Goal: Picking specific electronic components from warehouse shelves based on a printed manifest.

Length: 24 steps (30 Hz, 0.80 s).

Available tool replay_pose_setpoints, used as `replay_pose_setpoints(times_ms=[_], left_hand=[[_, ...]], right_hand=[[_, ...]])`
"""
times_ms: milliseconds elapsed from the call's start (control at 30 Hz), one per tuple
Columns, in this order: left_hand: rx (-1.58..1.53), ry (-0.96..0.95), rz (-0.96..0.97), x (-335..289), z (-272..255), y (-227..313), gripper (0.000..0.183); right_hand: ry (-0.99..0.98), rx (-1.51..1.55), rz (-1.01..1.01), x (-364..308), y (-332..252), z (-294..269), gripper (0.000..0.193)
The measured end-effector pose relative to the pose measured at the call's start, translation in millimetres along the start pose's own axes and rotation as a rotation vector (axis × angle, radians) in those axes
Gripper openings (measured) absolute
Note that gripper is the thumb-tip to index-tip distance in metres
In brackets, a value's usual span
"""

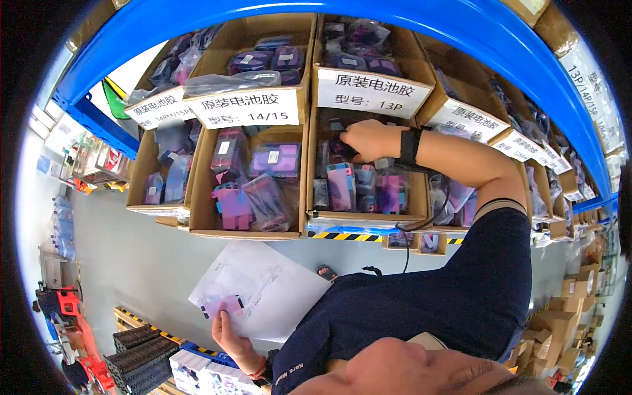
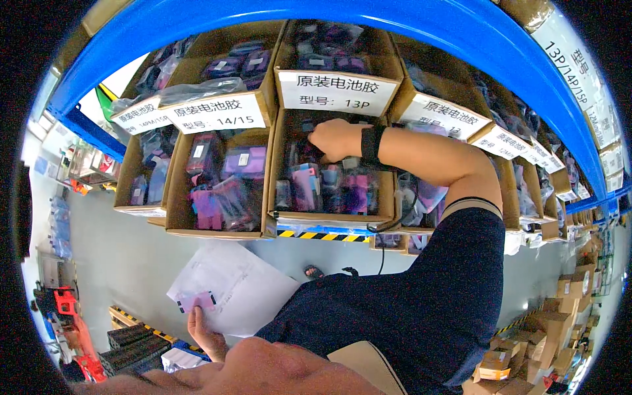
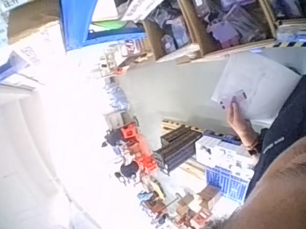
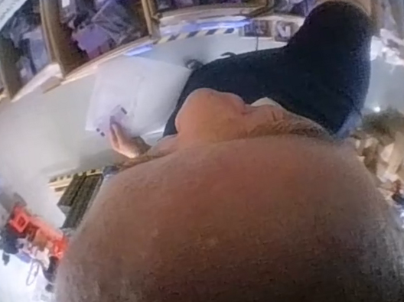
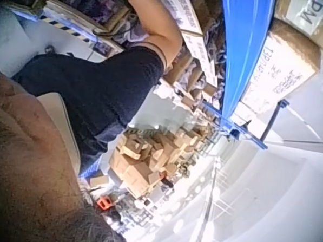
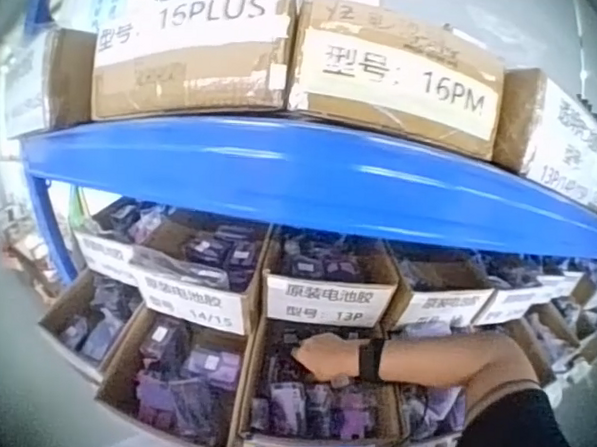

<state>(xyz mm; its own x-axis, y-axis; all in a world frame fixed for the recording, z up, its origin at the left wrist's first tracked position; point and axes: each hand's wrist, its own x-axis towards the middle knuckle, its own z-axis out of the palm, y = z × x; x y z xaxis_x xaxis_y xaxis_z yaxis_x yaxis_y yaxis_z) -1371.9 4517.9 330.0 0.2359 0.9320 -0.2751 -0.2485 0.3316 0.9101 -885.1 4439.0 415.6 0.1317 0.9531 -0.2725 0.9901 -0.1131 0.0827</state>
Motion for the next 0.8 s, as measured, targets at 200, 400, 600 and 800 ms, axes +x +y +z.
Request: replay_pose_setpoints(times_ms=[200,400,600,800], left_hand=[[-0.016,0.0,-0.005,-2.0,-7.2,-4.0,0.026],[0.025,0.04,-0.004,0.0,-1.9,-3.0,0.026],[0.03,-0.037,-0.005,7.6,1.3,-5.2,0.025],[0.043,-0.063,-0.026,11.1,10.2,-2.8,0.026]], right_hand=[[-0.003,-0.011,0.035,13.3,12.6,7.4,0.018],[0.168,0.813,0.098,-8.5,32.2,-27.5,0.017],[0.087,1.227,0.26,-18.2,33.3,-32.3,0.023],[0.131,0.503,-0.033,-17.7,26.9,-2.1,0.05]])
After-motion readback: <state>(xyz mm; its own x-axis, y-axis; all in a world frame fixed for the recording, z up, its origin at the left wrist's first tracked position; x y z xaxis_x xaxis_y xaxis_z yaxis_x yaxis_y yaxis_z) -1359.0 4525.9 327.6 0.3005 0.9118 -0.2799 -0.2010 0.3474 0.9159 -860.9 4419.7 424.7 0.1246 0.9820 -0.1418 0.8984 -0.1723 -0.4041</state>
